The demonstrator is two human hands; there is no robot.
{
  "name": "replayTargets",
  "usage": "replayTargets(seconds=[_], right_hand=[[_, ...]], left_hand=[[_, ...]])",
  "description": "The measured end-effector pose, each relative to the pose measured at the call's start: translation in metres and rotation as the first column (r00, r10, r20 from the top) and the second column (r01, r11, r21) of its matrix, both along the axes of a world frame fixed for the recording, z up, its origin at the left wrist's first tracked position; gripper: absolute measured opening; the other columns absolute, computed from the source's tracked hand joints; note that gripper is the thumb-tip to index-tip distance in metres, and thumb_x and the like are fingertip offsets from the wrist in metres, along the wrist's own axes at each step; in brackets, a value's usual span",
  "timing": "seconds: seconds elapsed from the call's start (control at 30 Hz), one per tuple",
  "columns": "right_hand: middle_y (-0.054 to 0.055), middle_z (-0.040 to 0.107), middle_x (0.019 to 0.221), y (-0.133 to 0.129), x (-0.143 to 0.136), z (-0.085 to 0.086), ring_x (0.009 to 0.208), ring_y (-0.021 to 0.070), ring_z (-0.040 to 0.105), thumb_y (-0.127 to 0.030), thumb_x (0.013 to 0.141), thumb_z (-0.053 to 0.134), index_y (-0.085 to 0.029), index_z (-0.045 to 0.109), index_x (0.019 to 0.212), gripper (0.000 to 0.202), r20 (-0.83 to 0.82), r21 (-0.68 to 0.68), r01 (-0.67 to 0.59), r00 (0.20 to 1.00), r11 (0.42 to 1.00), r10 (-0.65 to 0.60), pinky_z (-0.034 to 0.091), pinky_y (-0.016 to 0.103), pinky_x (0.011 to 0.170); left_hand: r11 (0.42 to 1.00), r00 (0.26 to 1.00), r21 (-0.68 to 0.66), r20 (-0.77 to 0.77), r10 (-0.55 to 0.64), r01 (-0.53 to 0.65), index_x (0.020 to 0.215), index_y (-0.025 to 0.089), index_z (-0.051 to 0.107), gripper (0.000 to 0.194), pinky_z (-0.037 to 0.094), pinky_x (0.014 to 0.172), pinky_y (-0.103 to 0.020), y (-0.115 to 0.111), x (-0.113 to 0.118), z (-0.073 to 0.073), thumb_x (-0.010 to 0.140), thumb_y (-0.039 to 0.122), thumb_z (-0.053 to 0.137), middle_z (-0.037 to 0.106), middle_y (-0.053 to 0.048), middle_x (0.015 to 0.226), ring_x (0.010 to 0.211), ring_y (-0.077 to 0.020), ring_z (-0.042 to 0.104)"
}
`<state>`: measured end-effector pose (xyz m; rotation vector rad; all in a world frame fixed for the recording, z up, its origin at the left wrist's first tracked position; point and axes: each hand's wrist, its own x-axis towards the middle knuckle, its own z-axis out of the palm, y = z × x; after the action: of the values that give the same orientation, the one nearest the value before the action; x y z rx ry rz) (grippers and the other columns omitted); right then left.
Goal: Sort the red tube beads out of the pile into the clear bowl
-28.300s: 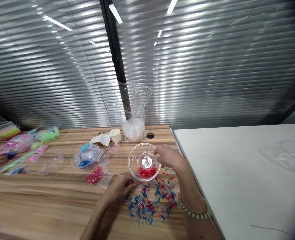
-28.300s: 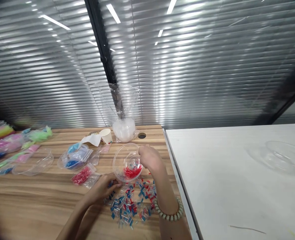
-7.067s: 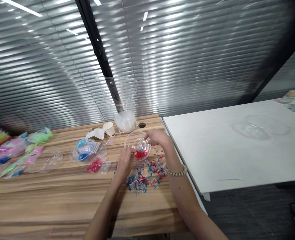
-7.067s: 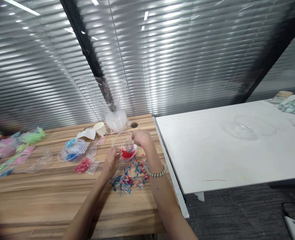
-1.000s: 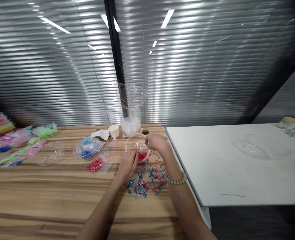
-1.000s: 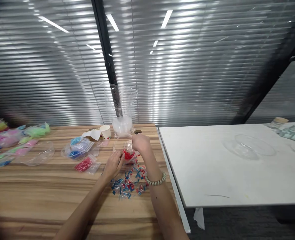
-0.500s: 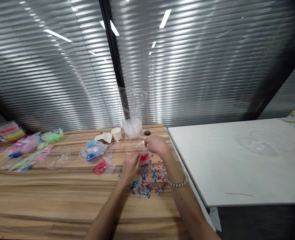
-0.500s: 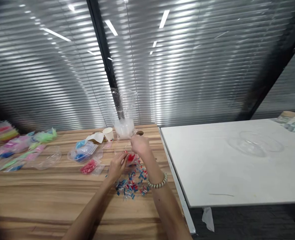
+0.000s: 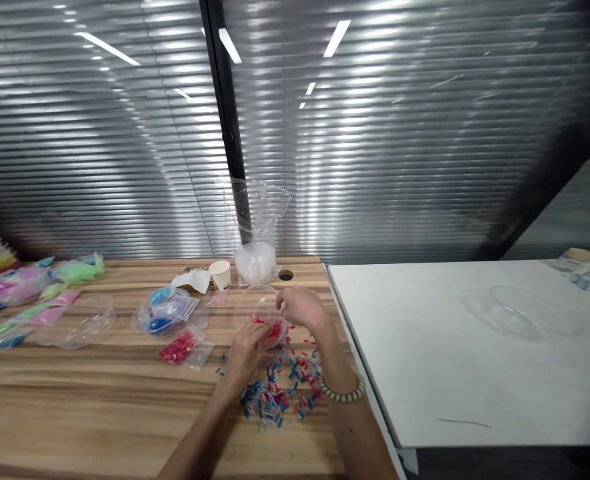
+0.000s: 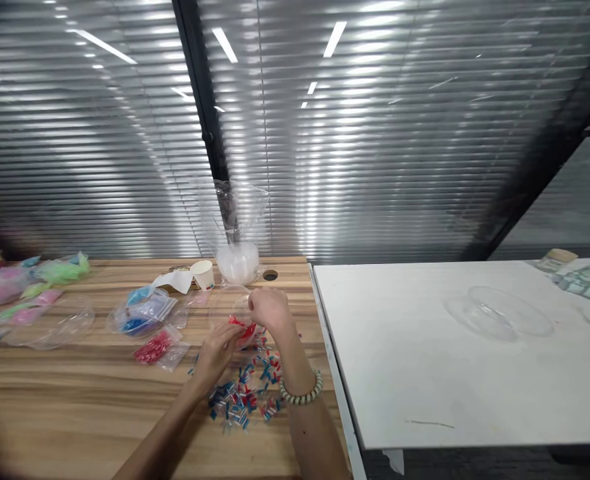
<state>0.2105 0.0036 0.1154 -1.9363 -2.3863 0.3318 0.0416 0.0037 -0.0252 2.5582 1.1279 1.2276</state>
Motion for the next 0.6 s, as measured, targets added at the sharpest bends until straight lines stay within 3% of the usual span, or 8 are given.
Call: replayTargets(seconds=[0.3, 0.47, 0.6], right_hand=[[0.007, 0.07, 0.102, 0.002, -0.009, -0.004, 0.098, 0.0214, 0.064, -0.024, 0.08, 0.058, -0.024, 0.072, 0.093, 0.019, -0.016, 0.001, -0.049, 0.999, 0.999, 0.049, 0.047, 0.026, 0.075], [0.008, 0.071, 0.099, -0.004, -0.014, -0.003, 0.097, 0.0225, 0.065, -0.031, 0.08, 0.06, -0.023, 0.073, 0.09, 0.018, -0.005, 0.027, -0.066, 0.998, 0.997, 0.066, 0.047, 0.027, 0.075], [0.008, 0.072, 0.097, -0.008, -0.018, -0.001, 0.094, 0.0228, 0.066, -0.028, 0.079, 0.059, -0.023, 0.073, 0.088, 0.017, 0.002, 0.041, -0.045, 0.999, 0.998, 0.045, 0.048, 0.026, 0.073]], left_hand=[[0.993, 0.997, -0.083, -0.012, 0.08, -0.081, 0.086, 0.018, 0.062, 0.024, 0.051, 0.07, -0.033, 0.003, -0.002, -0.007, 0.089, 0.012, 0.039, 0.068, -0.006, 0.082, 0.078, -0.0192, 0.063], [0.98, 0.99, -0.151, 0.025, 0.136, -0.13, 0.088, 0.018, 0.06, 0.023, 0.049, 0.073, -0.035, 0.0, 0.0, -0.004, 0.092, 0.026, 0.039, 0.067, -0.007, 0.085, 0.079, -0.0197, 0.062], [0.96, 0.985, -0.241, 0.065, 0.161, -0.141, 0.084, 0.018, 0.058, 0.03, 0.047, 0.071, -0.035, -0.003, 0.003, 0.0, 0.093, 0.037, 0.037, 0.065, -0.005, 0.08, 0.076, -0.0197, 0.059]])
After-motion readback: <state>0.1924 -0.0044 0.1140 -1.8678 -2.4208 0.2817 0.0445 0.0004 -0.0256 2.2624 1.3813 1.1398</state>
